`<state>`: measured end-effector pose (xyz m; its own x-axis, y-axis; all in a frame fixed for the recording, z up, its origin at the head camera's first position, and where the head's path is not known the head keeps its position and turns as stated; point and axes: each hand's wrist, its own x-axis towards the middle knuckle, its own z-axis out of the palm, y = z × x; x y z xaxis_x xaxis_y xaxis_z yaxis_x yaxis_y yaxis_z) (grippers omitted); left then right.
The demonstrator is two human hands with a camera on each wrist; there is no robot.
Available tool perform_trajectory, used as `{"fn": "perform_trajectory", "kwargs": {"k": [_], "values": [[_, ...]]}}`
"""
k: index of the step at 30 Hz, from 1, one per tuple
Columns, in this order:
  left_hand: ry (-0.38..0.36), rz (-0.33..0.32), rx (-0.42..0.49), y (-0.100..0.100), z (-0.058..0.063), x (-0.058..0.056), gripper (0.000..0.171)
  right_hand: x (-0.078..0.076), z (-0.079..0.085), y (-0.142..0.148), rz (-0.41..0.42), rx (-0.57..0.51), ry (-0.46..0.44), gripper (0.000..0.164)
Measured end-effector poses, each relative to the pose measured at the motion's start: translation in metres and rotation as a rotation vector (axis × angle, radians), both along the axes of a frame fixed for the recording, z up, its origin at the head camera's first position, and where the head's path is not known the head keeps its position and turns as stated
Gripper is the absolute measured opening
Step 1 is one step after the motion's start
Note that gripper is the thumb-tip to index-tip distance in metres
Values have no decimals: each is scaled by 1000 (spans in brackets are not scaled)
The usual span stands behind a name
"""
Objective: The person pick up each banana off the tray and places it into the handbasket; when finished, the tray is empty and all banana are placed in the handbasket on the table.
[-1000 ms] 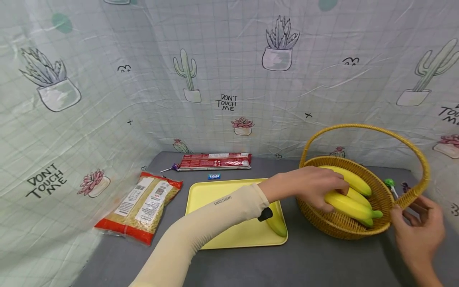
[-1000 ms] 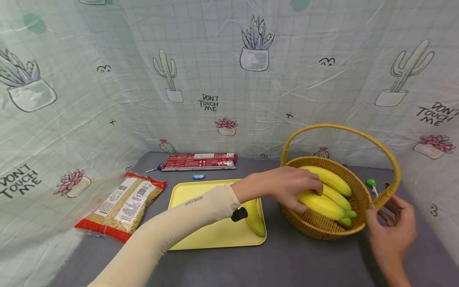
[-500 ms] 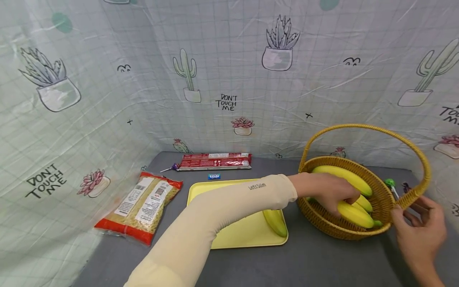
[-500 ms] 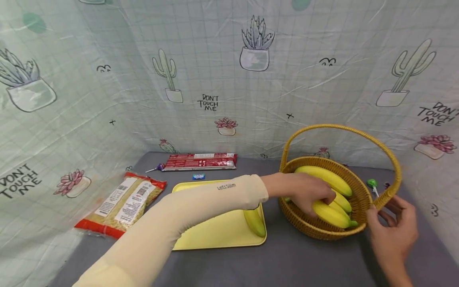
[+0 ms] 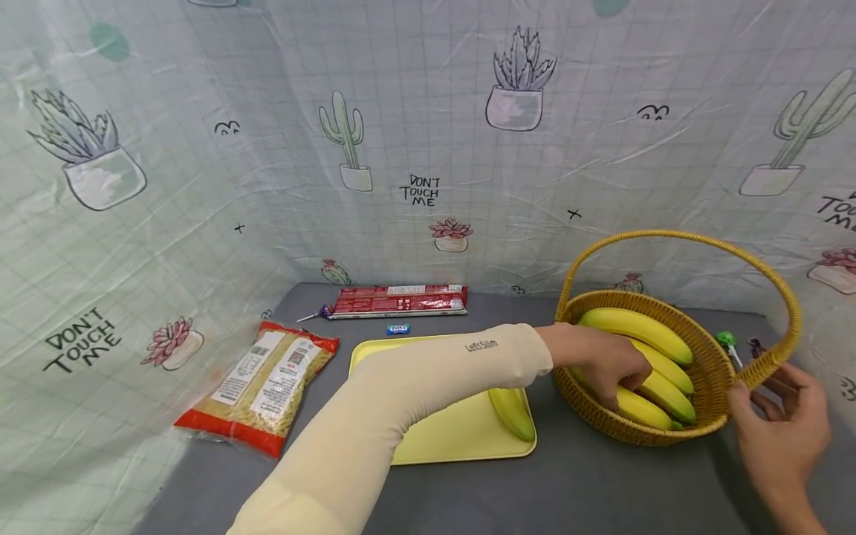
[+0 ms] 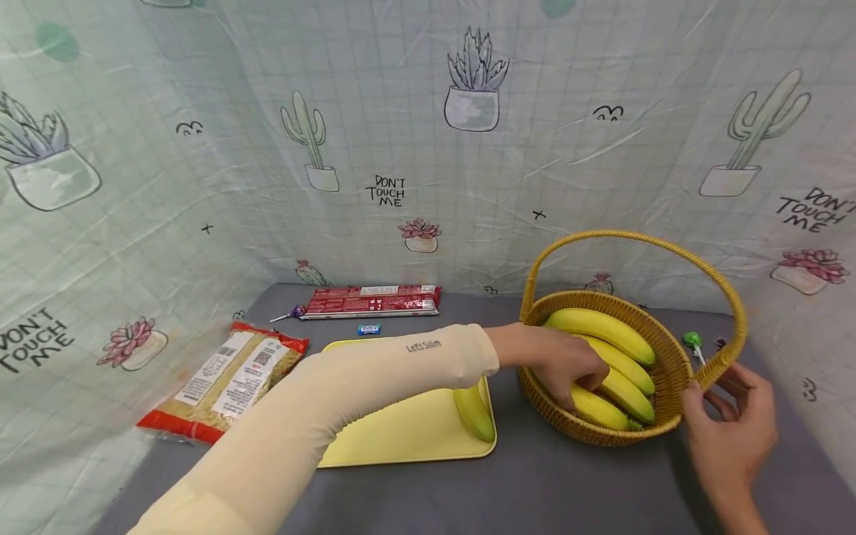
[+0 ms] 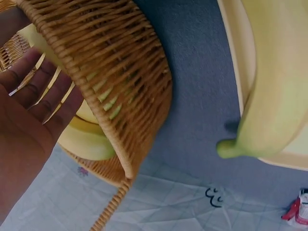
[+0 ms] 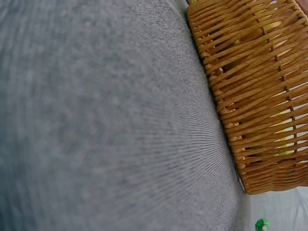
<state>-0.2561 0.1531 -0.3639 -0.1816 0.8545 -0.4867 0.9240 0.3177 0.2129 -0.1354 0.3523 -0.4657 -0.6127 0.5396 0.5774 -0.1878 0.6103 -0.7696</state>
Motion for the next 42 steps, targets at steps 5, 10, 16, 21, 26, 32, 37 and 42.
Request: {"fn": "perform_trajectory", "kwargs": {"k": [5, 10, 16, 21, 26, 32, 37, 42], "values": [[-43, 50, -17, 2, -1, 1, 31, -1, -1, -1, 7, 5, 4, 56], [-34, 37, 30, -1, 5, -1, 37, 0, 2, -2, 12, 5, 14, 56], [5, -29, 69, -11, 22, 2, 39, -1, 2, -1, 10, 10, 16, 56], [143, -132, 75, -26, 39, 13, 40, -1, 3, 1, 11, 10, 24, 56], [208, -157, 158, -50, 54, 22, 39, -1, 5, 0, 15, 0, 23, 56], [185, -124, 373, -97, 52, 26, 35, -2, 5, -3, 18, 1, 15, 56], [200, -90, 542, -140, 33, 28, 39, -3, 4, -3, 28, 1, 17, 55], [248, -84, 644, -172, 7, 28, 49, 0, 0, -3, 8, -21, 2, 57]]}}
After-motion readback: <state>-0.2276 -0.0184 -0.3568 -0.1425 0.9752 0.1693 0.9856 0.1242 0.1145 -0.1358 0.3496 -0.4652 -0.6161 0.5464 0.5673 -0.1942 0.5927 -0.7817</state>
